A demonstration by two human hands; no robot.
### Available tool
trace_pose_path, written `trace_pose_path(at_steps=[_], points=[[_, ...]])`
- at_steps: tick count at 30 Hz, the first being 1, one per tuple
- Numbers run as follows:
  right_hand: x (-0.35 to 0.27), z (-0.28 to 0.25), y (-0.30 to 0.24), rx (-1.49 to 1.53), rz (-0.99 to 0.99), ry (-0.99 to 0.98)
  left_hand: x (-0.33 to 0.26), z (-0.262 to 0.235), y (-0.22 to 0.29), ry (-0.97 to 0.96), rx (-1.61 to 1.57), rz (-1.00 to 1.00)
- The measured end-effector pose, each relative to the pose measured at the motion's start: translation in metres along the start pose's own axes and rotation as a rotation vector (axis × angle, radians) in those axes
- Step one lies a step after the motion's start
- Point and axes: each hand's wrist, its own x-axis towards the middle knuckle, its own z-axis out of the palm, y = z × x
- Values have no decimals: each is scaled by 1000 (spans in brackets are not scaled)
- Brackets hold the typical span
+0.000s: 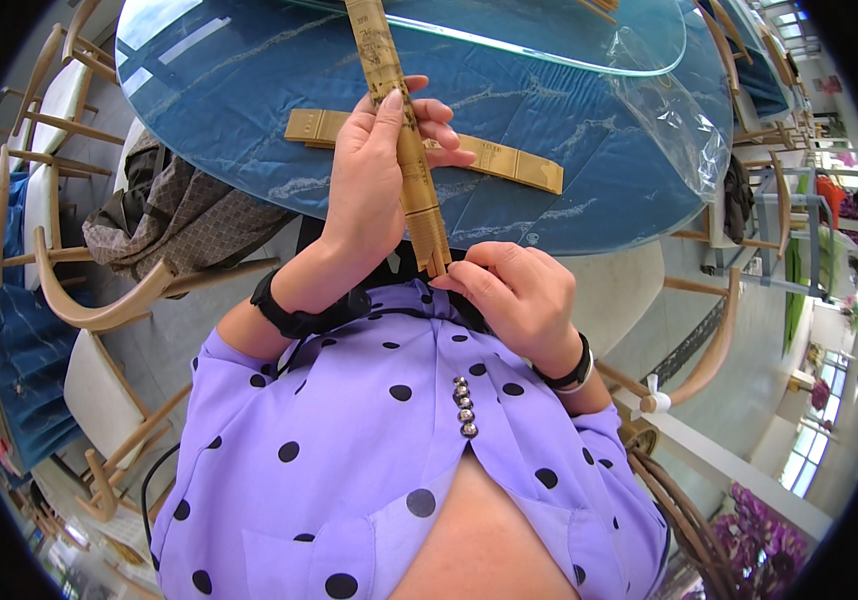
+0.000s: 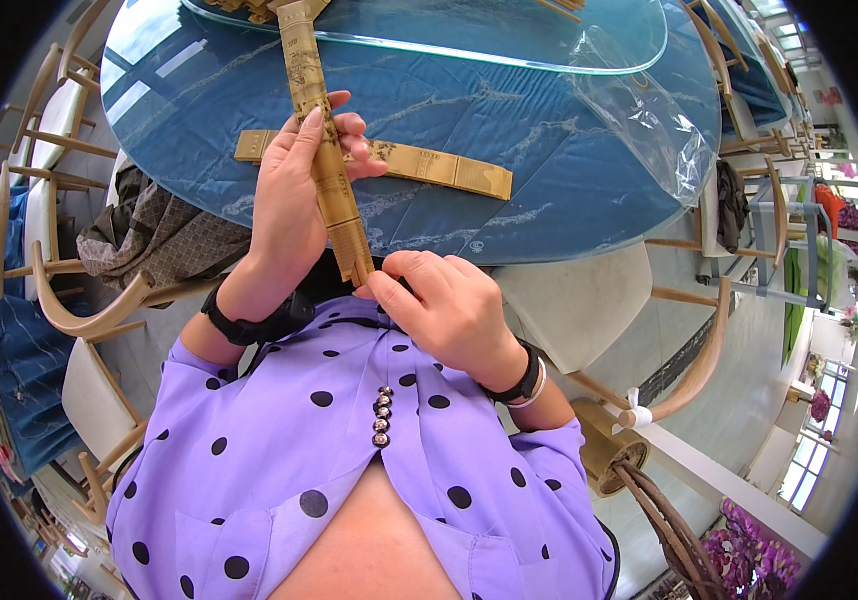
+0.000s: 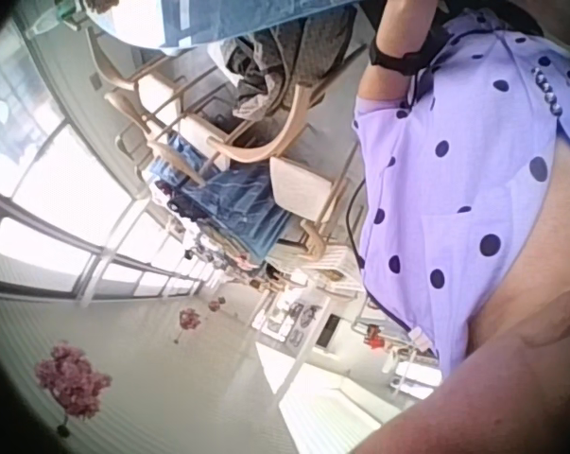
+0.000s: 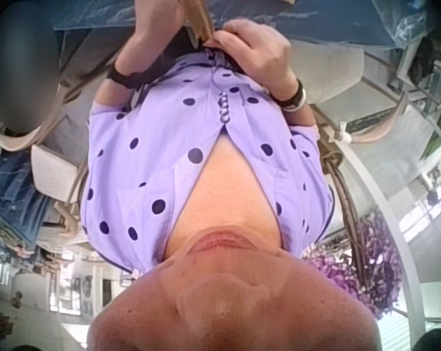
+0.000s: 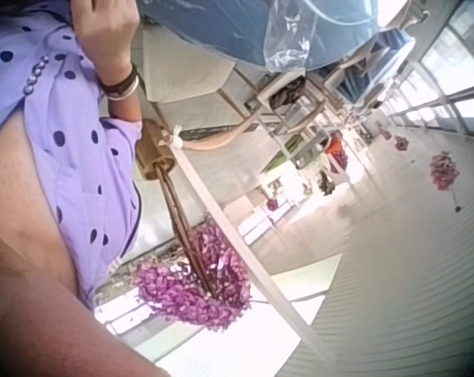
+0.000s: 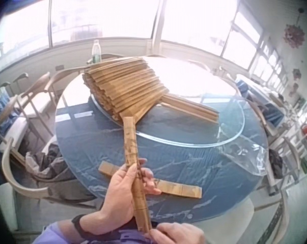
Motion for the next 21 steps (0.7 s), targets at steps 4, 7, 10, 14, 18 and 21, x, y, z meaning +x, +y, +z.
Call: trace_pose_path(at_steps=[4, 7, 10, 14, 18, 21], points=[[0, 3, -1, -47, -36, 12, -1, 4, 2, -7, 55, -25], [-1, 4, -1, -20, -54, 7, 0, 5, 5, 6, 60, -21], [-2, 3, 1, -8, -71, -20, 0, 4, 3, 14, 78, -40], [1, 1, 0, 45, 40, -27, -2, 6, 0, -2, 70, 4], [8, 4, -2, 42, 84, -5, -7, 9, 1, -65, 108, -2], [11, 1, -1, 36, 152, -38, -8, 11, -4, -88, 124, -26]])
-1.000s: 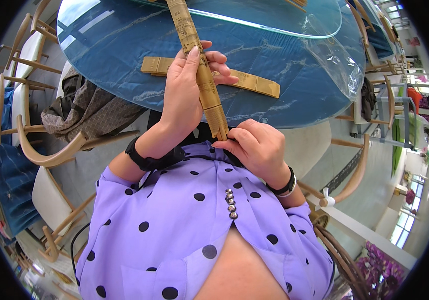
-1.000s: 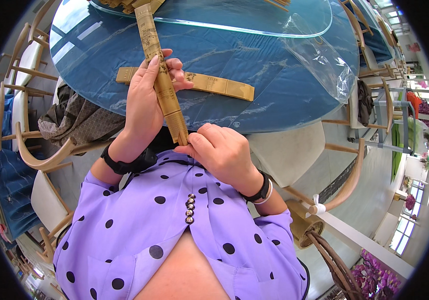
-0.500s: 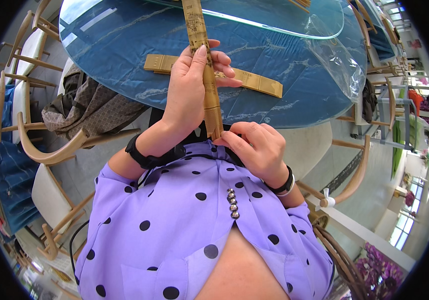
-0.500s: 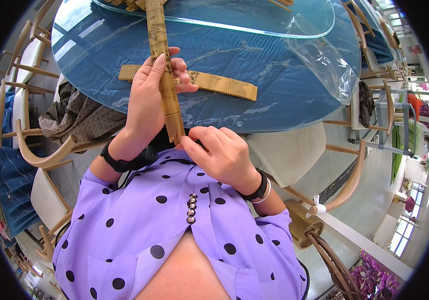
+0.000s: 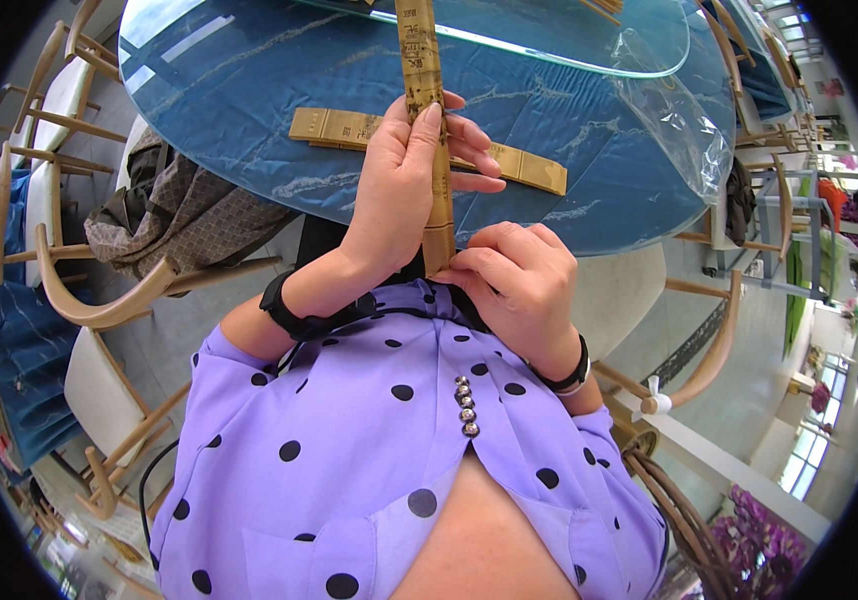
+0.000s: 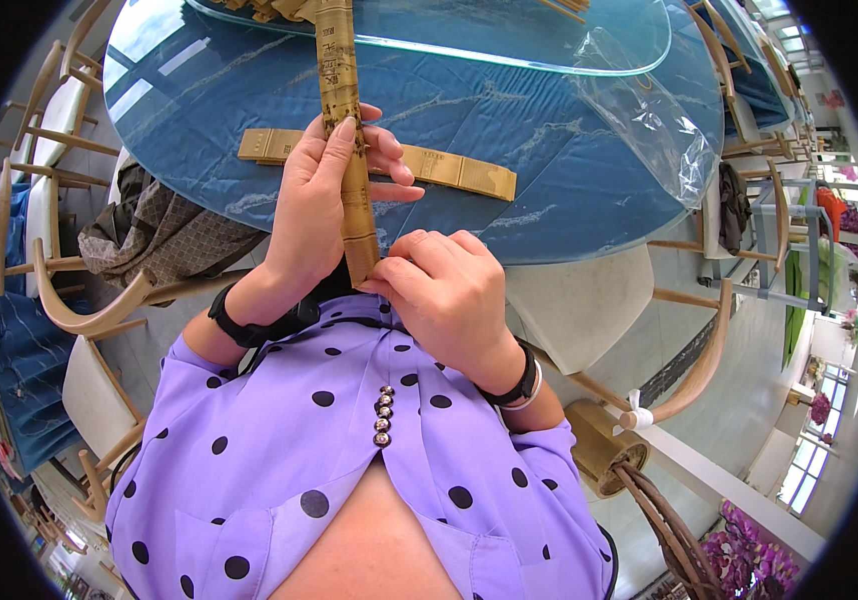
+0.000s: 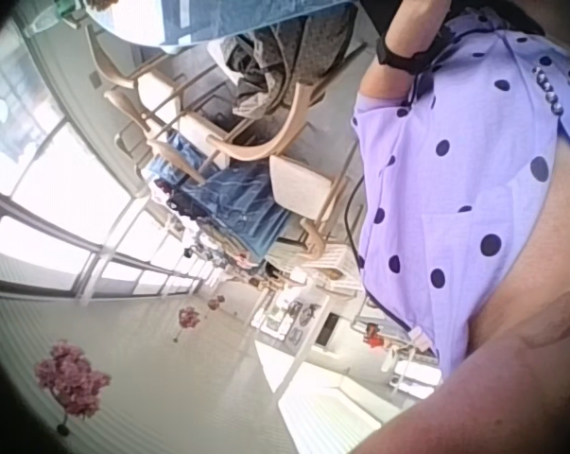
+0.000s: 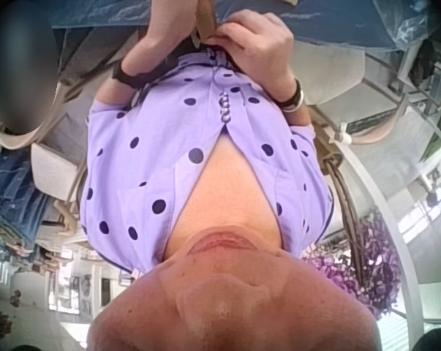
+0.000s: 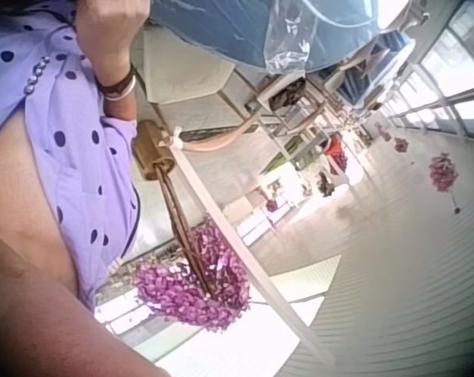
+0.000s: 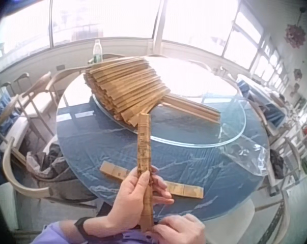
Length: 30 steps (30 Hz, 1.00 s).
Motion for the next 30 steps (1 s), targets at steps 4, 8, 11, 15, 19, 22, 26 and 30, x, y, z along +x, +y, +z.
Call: trace_pose_path(at_steps=[4, 8, 11, 15, 19, 22, 26, 30], points=[[1, -1, 4, -29, -56, -61, 3, -2, 0, 27, 18, -39], [1, -2, 5, -53, -154, -30, 8, -5, 2, 84, -29, -99], [2, -4, 7, -49, -183, -33, 9, -7, 0, 84, -66, -119], [1, -2, 5, -85, -220, -9, 9, -6, 1, 102, -35, -108], [-3, -1, 6, -126, -259, -8, 5, -5, 1, 93, -20, -91], [-4, 1, 4, -128, -244, 2, 4, -5, 1, 96, -23, -88], [-4, -1, 7, -113, -223, -18, 5, -3, 0, 108, -46, -141], [-1, -3, 9, -125, -243, -6, 4, -1, 1, 120, -79, -99]])
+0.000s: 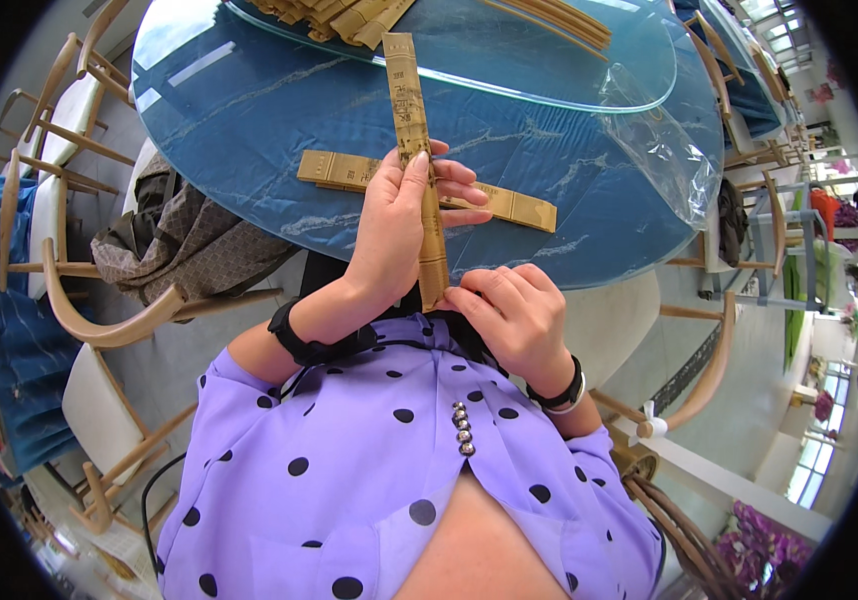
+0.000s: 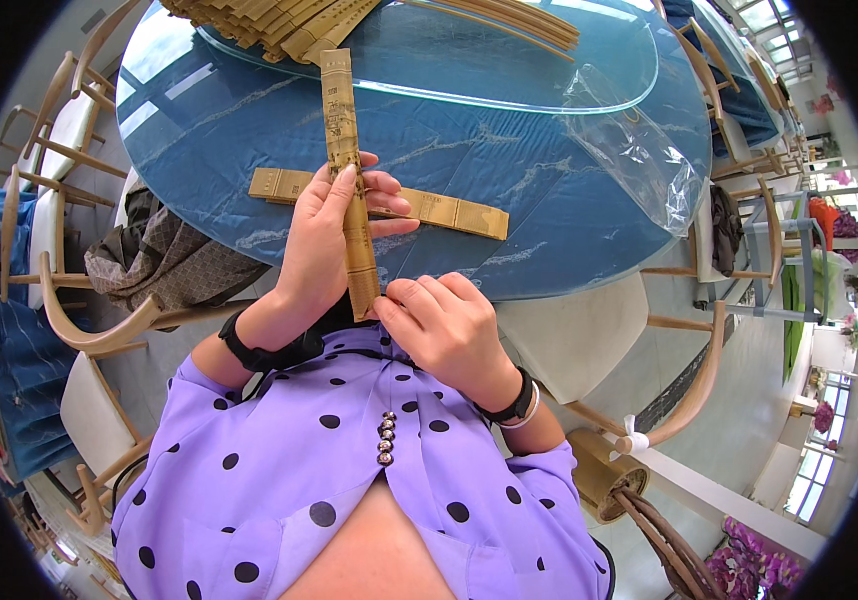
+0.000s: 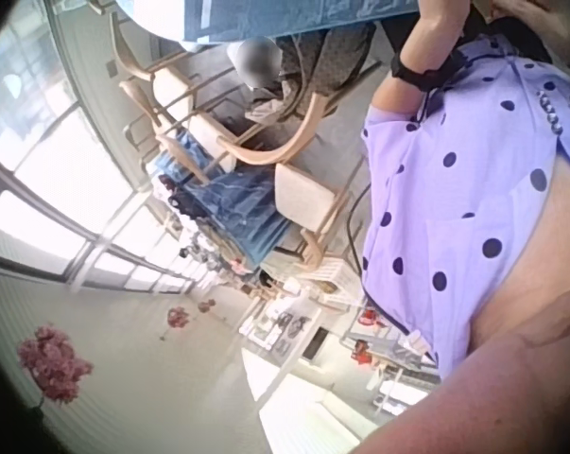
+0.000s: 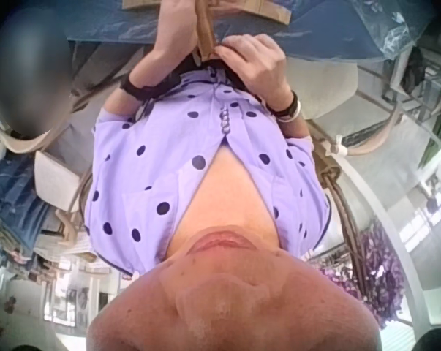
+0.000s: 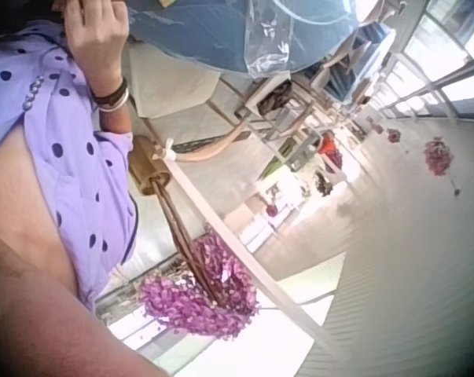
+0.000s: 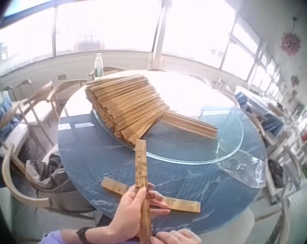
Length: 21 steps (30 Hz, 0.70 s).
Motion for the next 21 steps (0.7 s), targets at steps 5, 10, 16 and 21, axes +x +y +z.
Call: trace_pose_path(at_steps=[5, 10, 16, 21], points=[[0, -4, -3, -3, 20, -8, -2, -2, -4, -27, -23, 24], [3, -3, -2, 28, 30, 4, -6, -6, -6, -46, -25, 21], [15, -9, 10, 120, 37, 48, 1, -7, 39, -164, 236, 98], [7, -20, 25, 100, 128, 94, 115, -22, 172, 3, 1383, 1024]])
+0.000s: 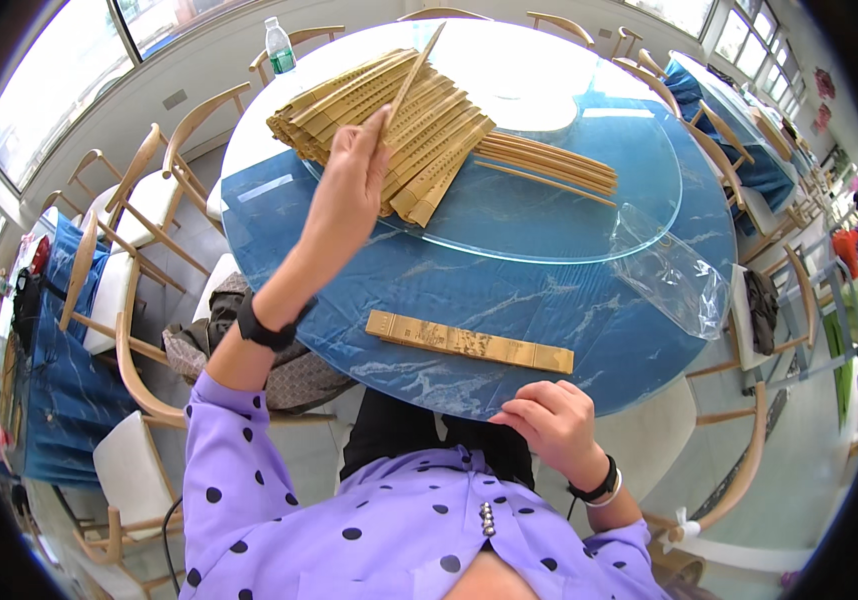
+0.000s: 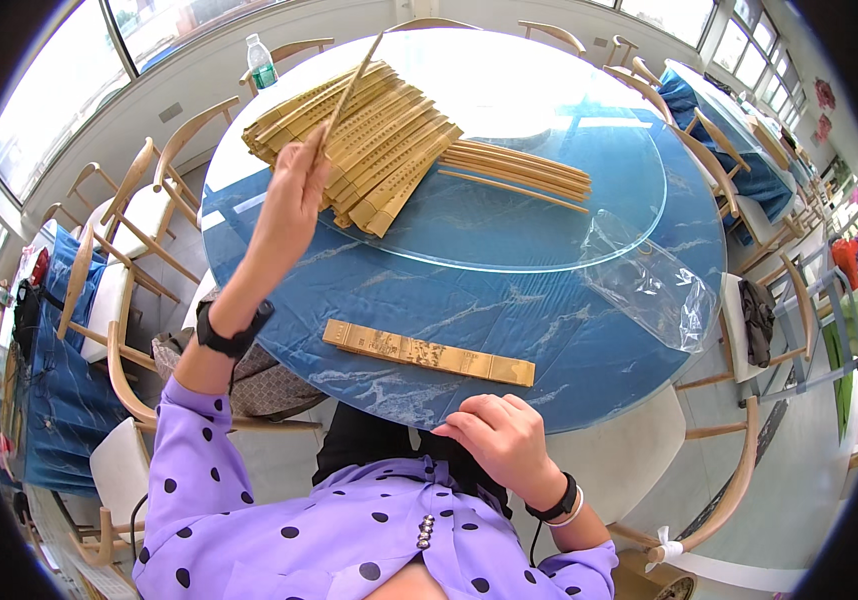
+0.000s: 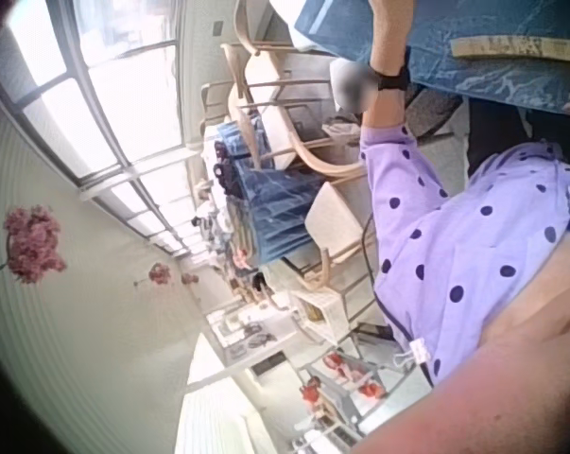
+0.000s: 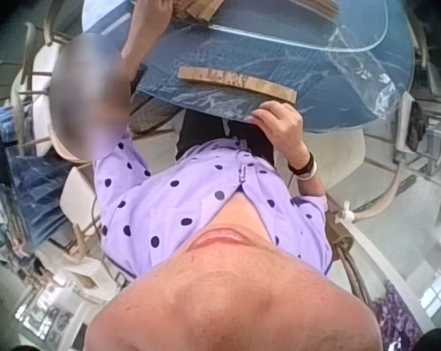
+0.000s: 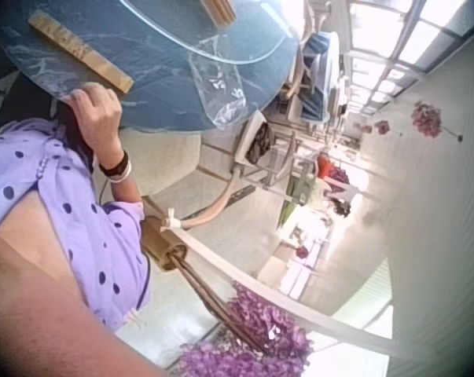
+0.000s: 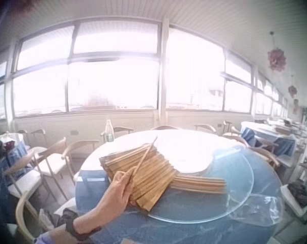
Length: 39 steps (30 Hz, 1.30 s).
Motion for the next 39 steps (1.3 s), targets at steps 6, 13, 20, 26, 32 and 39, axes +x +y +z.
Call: trace_pose_path(at_steps=[6, 13, 20, 26, 32, 39], points=[[0, -7, 20, -30, 51, -32, 130, -36, -147, -147, 728, -54], [6, -31, 40, -113, 64, -91, 165, -13, -183, -477, 942, -161], [41, -48, 77, -157, 46, -149, 167, -10, -193, -447, 888, -195], [104, -32, 159, -224, 183, -161, 144, -17, -163, -78, 835, 58], [140, 3, 267, -576, 48, -94, 22, -8, -15, -98, 427, 227], [174, 28, 293, -651, 165, -230, -135, -1, 72, -254, 81, -70]])
